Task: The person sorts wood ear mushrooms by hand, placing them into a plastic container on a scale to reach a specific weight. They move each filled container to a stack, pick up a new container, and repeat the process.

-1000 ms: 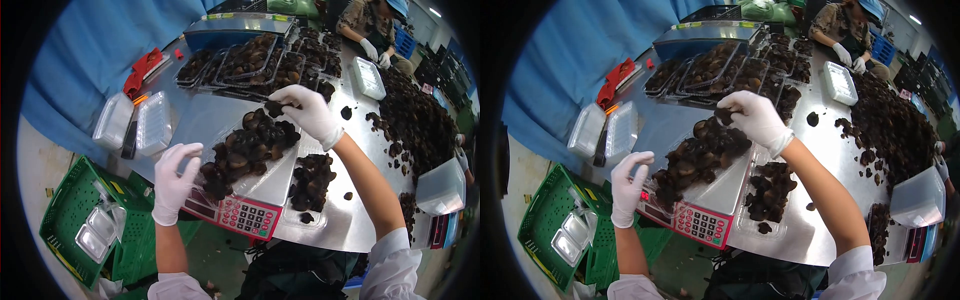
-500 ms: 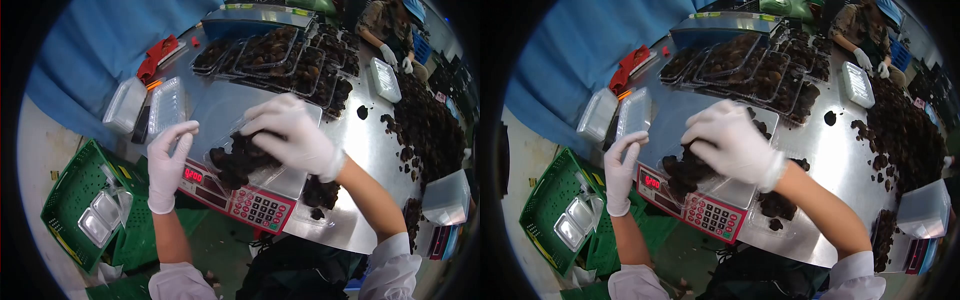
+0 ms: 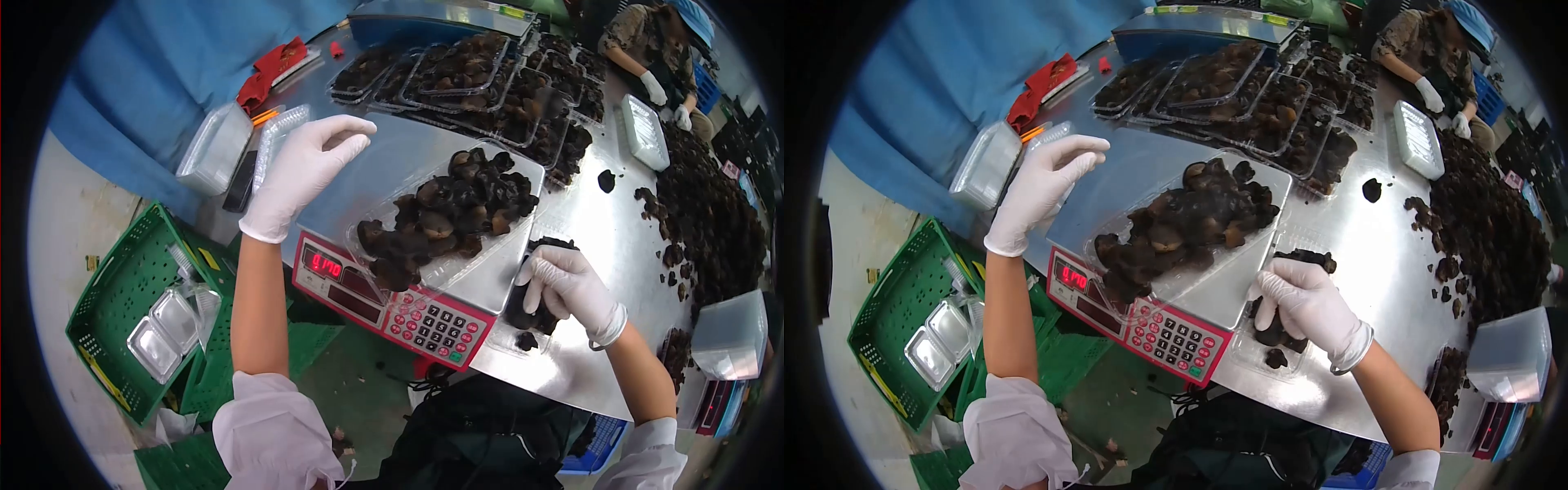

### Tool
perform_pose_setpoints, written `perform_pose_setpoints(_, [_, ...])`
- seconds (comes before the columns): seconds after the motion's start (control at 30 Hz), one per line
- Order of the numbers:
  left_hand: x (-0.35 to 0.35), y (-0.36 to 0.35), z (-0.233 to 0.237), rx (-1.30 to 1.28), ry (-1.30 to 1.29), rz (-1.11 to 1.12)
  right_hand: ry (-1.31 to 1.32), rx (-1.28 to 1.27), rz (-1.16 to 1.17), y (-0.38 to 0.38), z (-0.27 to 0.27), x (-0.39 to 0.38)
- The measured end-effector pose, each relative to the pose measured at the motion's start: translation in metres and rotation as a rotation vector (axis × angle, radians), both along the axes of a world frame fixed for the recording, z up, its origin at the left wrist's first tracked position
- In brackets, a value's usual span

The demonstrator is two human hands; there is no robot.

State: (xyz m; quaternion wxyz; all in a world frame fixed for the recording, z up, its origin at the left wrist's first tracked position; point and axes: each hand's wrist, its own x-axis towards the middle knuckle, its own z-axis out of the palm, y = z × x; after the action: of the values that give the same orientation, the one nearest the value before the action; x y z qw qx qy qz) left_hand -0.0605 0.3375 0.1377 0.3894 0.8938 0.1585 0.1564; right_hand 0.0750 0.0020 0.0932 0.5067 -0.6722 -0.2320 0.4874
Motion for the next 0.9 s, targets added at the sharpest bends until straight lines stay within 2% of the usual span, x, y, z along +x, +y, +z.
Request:
perform_pose_setpoints(0.27, [0.015, -0.006, -0.009, 0.012, 0.083, -0.028, 0.018, -0.027, 0.037, 0.001, 0.005, -0.005])
perform_pose_setpoints(0.5, [0.016, 0.004, -0.008, 0.006, 0.051, -0.063, 0.041, 0.001, 0.09, 0.005, 0.001, -0.003])
perform_pose_setpoints(0.6, [0.018, 0.001, -0.012, 0.009, 0.113, -0.065, 0.038, 0.022, 0.096, 0.008, 0.0, -0.007])
perform_pose_setpoints(0.67, [0.021, 0.0, -0.021, 0.01, 0.216, -0.147, 0.036, 0.023, 0.099, 0.009, 0.0, -0.006])
perform_pose_setpoints(0.8, [0.026, -0.008, -0.031, -0.348, 0.357, -0.203, 0.058, -0.019, 0.141, 0.009, 0.0, -0.002])
perform_pose_setpoints(0.9, [0.025, -0.018, -0.029, -0.368, 0.41, -0.238, 0.143, -0.004, 0.137, 0.009, -0.003, 0.003])
